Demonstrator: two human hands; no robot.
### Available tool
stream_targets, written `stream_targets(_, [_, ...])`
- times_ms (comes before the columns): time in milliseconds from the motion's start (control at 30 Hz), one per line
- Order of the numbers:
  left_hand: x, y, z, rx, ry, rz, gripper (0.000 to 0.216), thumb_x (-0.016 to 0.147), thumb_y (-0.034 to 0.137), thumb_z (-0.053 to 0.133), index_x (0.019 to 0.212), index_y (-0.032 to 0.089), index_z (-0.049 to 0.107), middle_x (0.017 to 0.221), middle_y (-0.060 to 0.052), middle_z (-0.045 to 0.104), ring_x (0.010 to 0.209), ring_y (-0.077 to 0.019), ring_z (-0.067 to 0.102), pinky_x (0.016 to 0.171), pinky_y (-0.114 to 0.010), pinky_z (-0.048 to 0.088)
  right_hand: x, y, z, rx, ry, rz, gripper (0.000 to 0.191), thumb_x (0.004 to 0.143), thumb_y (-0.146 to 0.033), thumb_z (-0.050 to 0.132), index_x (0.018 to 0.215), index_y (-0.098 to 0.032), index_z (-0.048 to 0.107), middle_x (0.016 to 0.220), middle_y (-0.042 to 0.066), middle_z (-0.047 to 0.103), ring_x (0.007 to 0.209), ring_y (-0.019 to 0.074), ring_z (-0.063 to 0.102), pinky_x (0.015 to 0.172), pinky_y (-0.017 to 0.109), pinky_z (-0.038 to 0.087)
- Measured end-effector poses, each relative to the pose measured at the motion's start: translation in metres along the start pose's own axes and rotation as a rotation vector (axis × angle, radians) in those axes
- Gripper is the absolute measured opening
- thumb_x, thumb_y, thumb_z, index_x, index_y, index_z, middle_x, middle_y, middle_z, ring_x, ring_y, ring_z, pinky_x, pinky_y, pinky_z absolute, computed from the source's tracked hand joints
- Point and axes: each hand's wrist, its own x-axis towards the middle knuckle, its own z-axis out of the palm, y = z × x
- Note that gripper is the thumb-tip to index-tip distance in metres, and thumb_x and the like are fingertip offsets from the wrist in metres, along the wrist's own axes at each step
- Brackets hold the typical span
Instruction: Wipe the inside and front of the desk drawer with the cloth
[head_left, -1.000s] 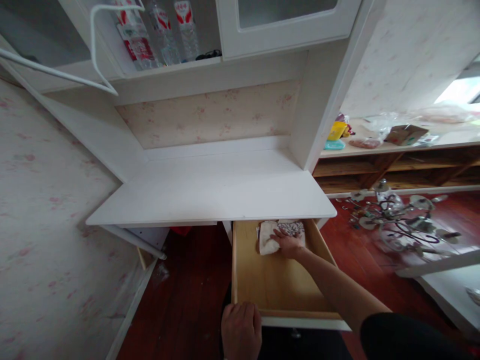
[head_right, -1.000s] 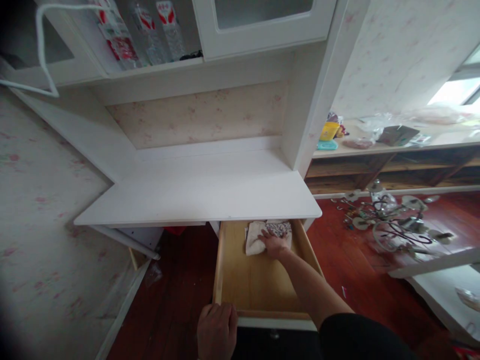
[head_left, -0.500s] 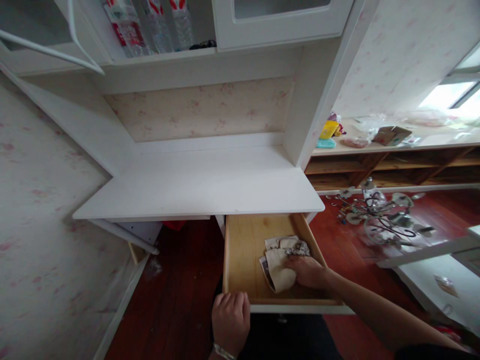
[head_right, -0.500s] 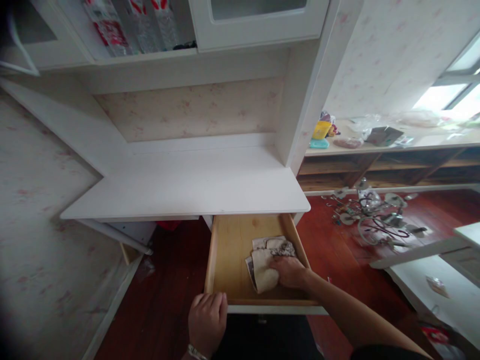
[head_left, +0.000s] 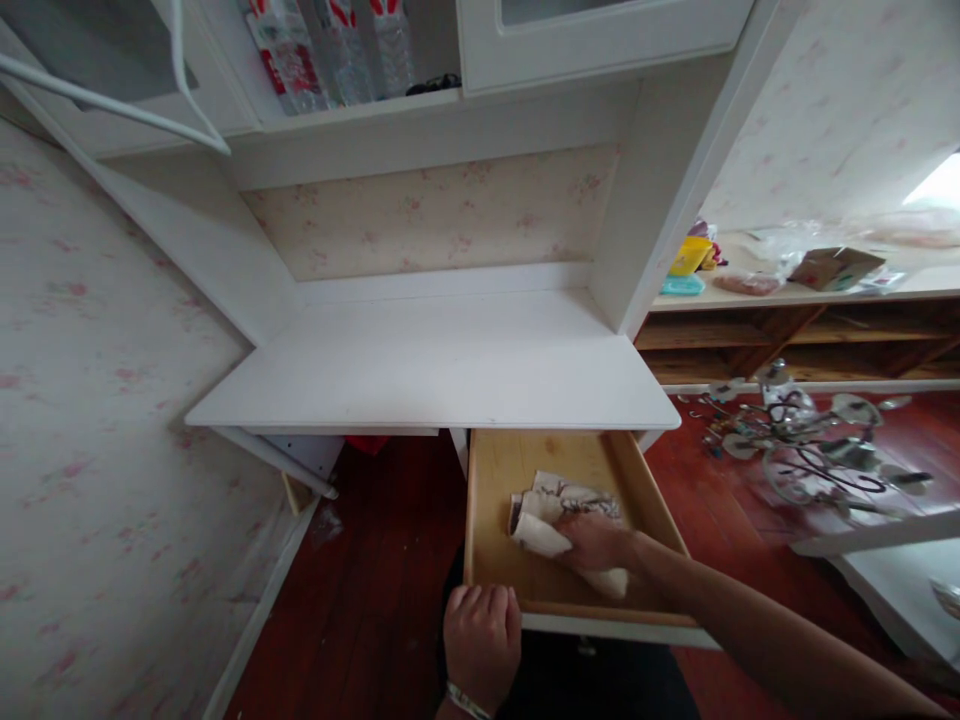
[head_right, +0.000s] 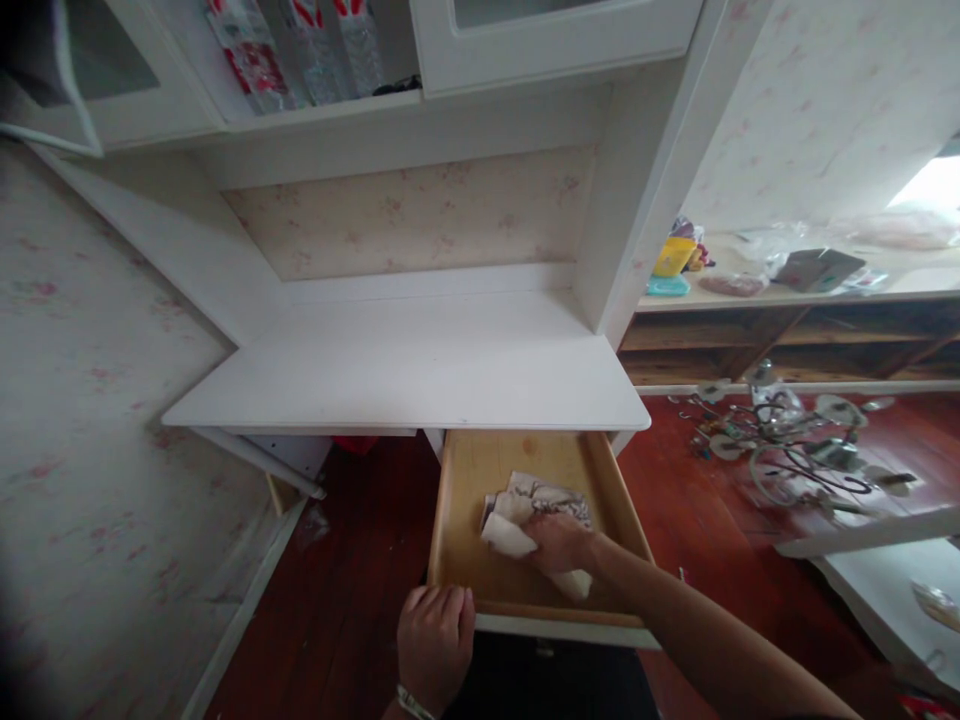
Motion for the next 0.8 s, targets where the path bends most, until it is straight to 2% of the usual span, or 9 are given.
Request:
stream_targets(133, [-0.001,-0.001,0.004,-0.013,0.01,-0.014,0.02,0.086,0.015,0.046,0.068,0.022,0.053,0.061,0.001,0.056,0.061,-0.0145,0.053,0.068,-0.034,0.033,0.031,-0.056,0.024,-0.136,-0.059,-0.264,0.035,0.065,-0.029,0.057,0.098,-0.021,0.065,0.096,0.009,0.067,0.086,0.0283,0.064,0.074,0.04,0.047])
stream_targets(267, [-0.002,-0.002,0.006,-0.006,0.033,-0.018,0.019,0.085,0.014,0.046,0.068,0.022,0.051,0.06,0.001,0.056,0.061,-0.0147,0.052,0.069,-0.034,0.032,0.062,-0.087,0.023,-0.183,0.0,-0.26,0.034,0.066,-0.026,0.058,0.099,-0.02,0.063,0.097,0.009,0.066,0.085,0.0267,0.063,0.074,0.041,0.047])
stream_targets(433, [-0.001,-0.003,0.009,-0.015,0.099,-0.004,0.016,0.083,0.014,0.047,0.07,0.022,0.051,0.059,0.001,0.055,0.059,-0.0142,0.052,0.068,-0.034,0.034,0.097,-0.074,-0.002,-0.231,0.079,-0.168,0.035,0.068,-0.027,0.06,0.103,-0.02,0.061,0.101,0.011,0.064,0.092,0.0289,0.061,0.08,0.048,0.045])
stream_targets(533, [0.0,-0.005,0.012,-0.008,0.136,0.023,0.017,0.08,0.012,0.048,0.067,0.023,0.048,0.055,0.002,0.052,0.055,-0.0139,0.05,0.066,-0.034,0.034,0.117,-0.057,-0.019,-0.201,0.155,-0.005,0.038,0.071,-0.019,0.058,0.109,-0.023,0.059,0.113,0.011,0.059,0.104,0.0288,0.055,0.085,0.049,0.042])
stream_targets(600, [0.001,-0.005,0.014,-0.001,0.15,0.023,0.018,0.079,0.01,0.047,0.067,0.023,0.047,0.055,0.002,0.051,0.054,-0.014,0.05,0.065,-0.034,0.034,0.129,-0.048,-0.028,-0.166,0.195,0.118,0.039,0.075,-0.02,0.054,0.114,-0.023,0.057,0.119,0.012,0.057,0.108,0.0299,0.053,0.084,0.049,0.043])
stream_targets(700, [0.002,-0.004,0.015,0.007,0.146,0.003,0.018,0.079,0.01,0.047,0.067,0.023,0.046,0.055,0.002,0.052,0.054,-0.0146,0.05,0.065,-0.034,0.034,0.141,-0.042,-0.033,-0.134,0.209,0.261,0.041,0.08,-0.03,0.052,0.12,-0.02,0.053,0.119,0.016,0.056,0.106,0.0329,0.054,0.076,0.049,0.047])
stream_targets(800, [0.003,-0.002,0.013,0.006,0.123,-0.02,0.017,0.079,0.011,0.048,0.067,0.023,0.046,0.056,0.002,0.052,0.055,-0.0149,0.05,0.066,-0.035,0.034,0.143,-0.042,-0.028,-0.108,0.173,0.313,0.045,0.077,-0.034,0.057,0.12,-0.021,0.054,0.117,0.015,0.059,0.101,0.0334,0.057,0.072,0.047,0.049])
